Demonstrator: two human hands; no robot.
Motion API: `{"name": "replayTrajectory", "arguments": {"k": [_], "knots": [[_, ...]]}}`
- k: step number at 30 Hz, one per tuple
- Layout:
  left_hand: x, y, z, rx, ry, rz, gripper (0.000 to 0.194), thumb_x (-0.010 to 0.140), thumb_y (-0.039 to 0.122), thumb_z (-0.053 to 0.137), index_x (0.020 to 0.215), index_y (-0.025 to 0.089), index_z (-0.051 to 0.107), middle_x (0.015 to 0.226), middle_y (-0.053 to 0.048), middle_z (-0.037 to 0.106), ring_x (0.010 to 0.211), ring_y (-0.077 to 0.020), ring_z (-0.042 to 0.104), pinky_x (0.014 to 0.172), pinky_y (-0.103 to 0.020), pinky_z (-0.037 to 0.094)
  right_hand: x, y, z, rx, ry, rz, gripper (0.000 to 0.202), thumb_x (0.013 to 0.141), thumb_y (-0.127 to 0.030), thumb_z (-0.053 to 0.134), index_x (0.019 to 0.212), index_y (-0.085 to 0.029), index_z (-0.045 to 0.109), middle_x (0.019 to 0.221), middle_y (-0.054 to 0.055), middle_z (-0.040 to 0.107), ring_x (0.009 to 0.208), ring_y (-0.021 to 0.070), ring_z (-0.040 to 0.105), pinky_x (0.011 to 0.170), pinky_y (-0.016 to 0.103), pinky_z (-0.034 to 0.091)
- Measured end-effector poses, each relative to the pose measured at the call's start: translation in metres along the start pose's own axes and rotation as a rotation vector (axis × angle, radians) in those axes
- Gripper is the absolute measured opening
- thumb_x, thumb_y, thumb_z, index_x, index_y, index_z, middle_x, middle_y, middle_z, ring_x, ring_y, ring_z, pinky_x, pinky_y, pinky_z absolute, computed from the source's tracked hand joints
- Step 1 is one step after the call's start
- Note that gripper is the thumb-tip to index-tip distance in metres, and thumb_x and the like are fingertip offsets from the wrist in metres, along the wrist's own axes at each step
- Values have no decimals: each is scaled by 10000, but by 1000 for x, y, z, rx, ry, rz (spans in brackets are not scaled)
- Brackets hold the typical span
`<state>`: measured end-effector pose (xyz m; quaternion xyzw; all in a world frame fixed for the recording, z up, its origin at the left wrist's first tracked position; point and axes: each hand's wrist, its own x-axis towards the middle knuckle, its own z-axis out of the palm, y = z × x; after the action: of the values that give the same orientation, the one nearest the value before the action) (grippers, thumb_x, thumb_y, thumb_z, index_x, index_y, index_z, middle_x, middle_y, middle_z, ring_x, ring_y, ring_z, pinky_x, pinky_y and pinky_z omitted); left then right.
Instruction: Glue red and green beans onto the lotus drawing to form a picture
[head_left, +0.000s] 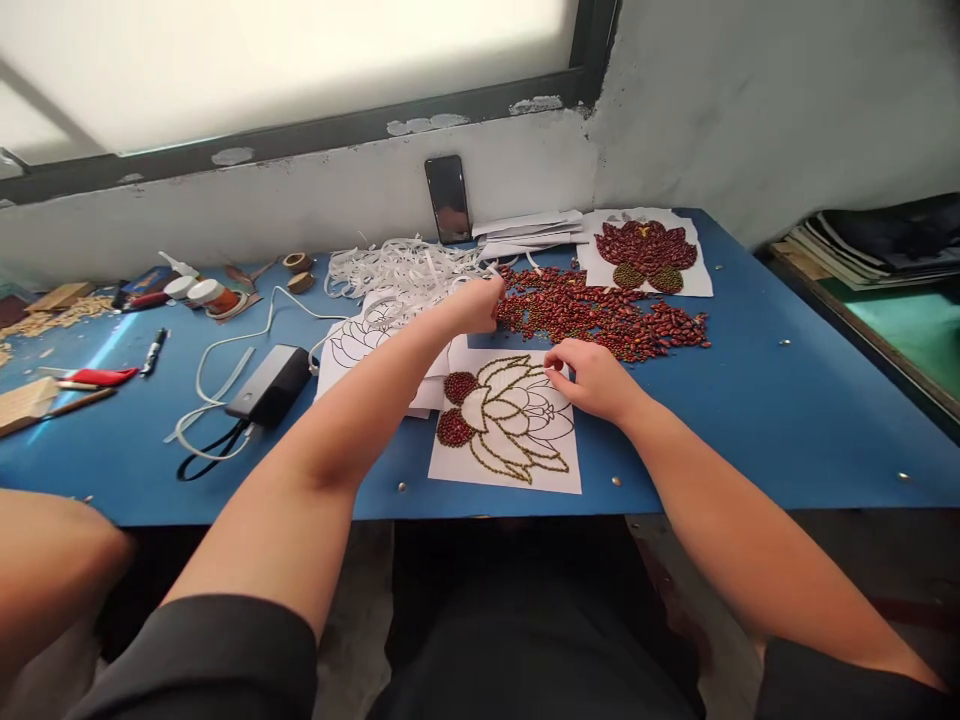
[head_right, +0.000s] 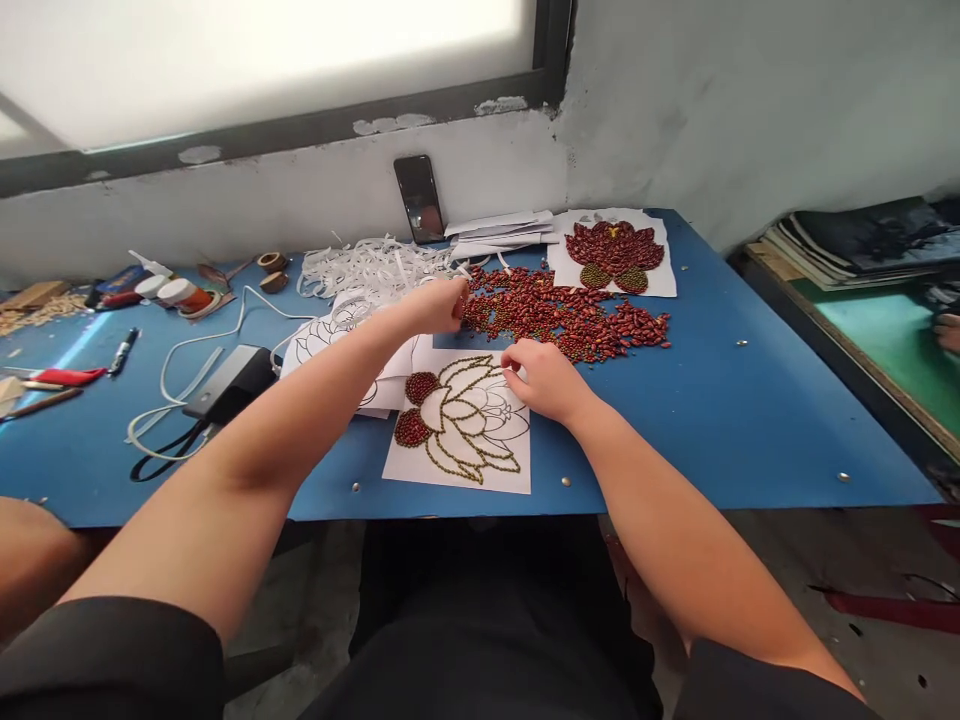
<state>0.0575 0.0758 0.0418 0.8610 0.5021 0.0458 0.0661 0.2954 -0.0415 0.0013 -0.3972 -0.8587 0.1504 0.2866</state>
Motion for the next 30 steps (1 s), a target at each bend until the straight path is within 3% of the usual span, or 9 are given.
{"name": "replayTrajectory", "arguments": {"k": [4, 7, 12, 17, 22, 30], "knots": [[-8, -15, 2, -464, 138, -97, 438, 658, -19, 656, 1039, 187, 590, 757, -16, 717, 703, -171, 667, 721, -326, 536, 1, 1, 0, 16, 22, 13, 83, 887, -184, 572, 862, -200, 650, 835, 52, 677, 698, 180, 561, 700, 319, 426], [-19, -15, 8, -744, 171, -123, 338, 681, -3, 623, 923, 215, 528, 741, -15, 705, 652, -120, 626, 639, -283, 508, 1, 3, 1, 34, 40, 15, 75, 880, -182, 581, 855, -206, 648, 826, 47, 680, 688, 178, 553, 699, 321, 432], [-43, 23, 13, -1100, 203, -103, 289, 729, 83, 625, 918, 224, 457, 797, 1, 681, 687, -91, 634, 705, -282, 556, 4, -2, 1, 79, 107, 25, 64, 888, -210, 595, 909, -211, 656, 861, 52, 687, 706, 185, 570, 712, 334, 464], [-64, 69, 13, -1325, 190, -58, 276, 718, 115, 653, 889, 222, 465, 822, 12, 671, 732, -91, 654, 739, -276, 583, 10, -27, -8, 132, 244, 0, 120, 912, -298, 659, 1008, -227, 660, 927, 56, 716, 770, 201, 625, 746, 346, 506], [-74, 85, 18, -1425, 223, -72, 284, 683, 74, 697, 860, 197, 513, 776, 19, 671, 705, -88, 650, 711, -263, 568, 9, -38, -17, 127, 262, -2, 93, 928, -284, 645, 865, -225, 681, 840, 47, 758, 755, 205, 688, 726, 339, 529], [-78, 91, 31, -1288, 260, -113, 215, 705, 84, 691, 816, 192, 542, 787, -5, 700, 688, -96, 648, 640, -240, 538, 2, -28, -20, 87, 194, 13, 115, 896, -259, 656, 848, -232, 757, 870, 50, 811, 780, 230, 750, 745, 362, 572]]}}
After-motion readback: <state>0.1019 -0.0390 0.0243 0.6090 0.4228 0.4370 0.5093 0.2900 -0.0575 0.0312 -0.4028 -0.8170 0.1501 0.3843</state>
